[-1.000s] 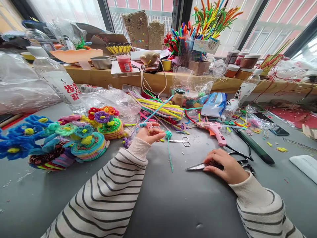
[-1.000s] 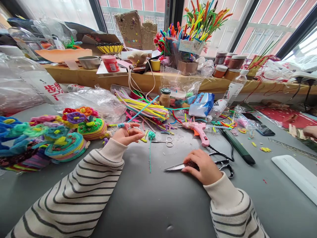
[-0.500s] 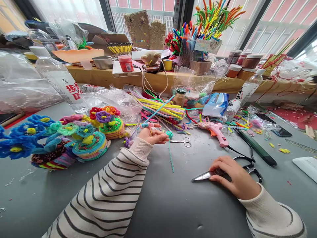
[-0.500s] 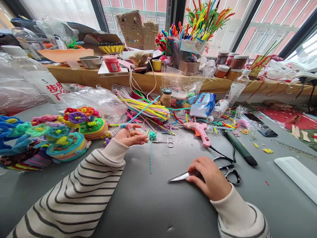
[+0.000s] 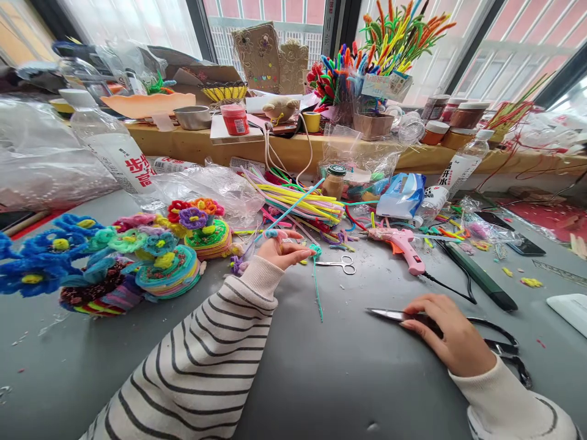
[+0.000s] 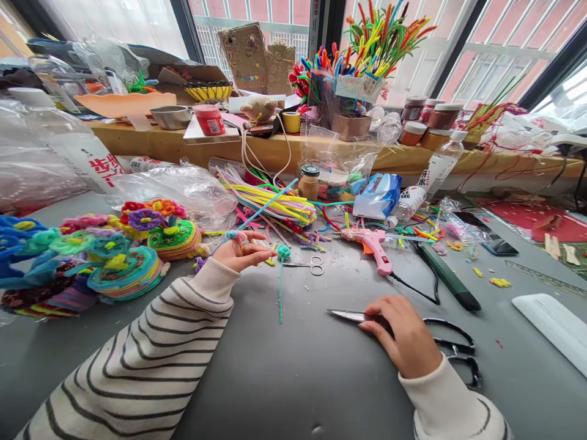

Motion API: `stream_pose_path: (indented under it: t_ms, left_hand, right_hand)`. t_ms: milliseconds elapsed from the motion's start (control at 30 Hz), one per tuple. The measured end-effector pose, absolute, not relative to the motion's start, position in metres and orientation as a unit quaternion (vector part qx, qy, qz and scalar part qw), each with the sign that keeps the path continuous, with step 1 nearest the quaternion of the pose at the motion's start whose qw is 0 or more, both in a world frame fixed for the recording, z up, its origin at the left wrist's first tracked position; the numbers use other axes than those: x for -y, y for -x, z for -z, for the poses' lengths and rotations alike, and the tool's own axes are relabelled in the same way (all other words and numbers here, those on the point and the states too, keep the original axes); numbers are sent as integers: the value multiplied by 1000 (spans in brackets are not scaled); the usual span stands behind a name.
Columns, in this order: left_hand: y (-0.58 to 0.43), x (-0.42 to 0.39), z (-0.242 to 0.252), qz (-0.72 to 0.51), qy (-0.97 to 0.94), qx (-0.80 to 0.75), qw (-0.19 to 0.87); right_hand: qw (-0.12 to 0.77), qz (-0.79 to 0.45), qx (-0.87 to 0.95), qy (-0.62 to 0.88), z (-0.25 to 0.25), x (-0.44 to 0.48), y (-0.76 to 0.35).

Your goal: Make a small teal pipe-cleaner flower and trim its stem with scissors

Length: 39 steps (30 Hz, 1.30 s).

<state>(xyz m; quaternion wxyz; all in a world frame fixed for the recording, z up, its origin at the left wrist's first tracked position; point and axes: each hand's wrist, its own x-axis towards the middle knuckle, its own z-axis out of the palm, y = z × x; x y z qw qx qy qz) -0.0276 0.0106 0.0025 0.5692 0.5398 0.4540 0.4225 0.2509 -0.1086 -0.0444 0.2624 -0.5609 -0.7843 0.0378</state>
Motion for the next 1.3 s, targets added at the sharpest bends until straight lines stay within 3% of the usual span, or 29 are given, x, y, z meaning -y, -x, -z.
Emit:
stream_pose_path:
  t_ms: [533, 933, 1300]
  left_hand:
    - [29, -12, -5, -389, -551, -471, 568]
    - [25, -8, -8, -332, -535, -443, 639]
    - [23, -3, -5, -324, -547, -413, 652]
  right_hand:
    - [312, 87, 726, 607, 41, 92, -270]
    - [406, -231, 777, 423, -8, 31, -148]
    - [430, -262, 769, 394, 2, 27, -138]
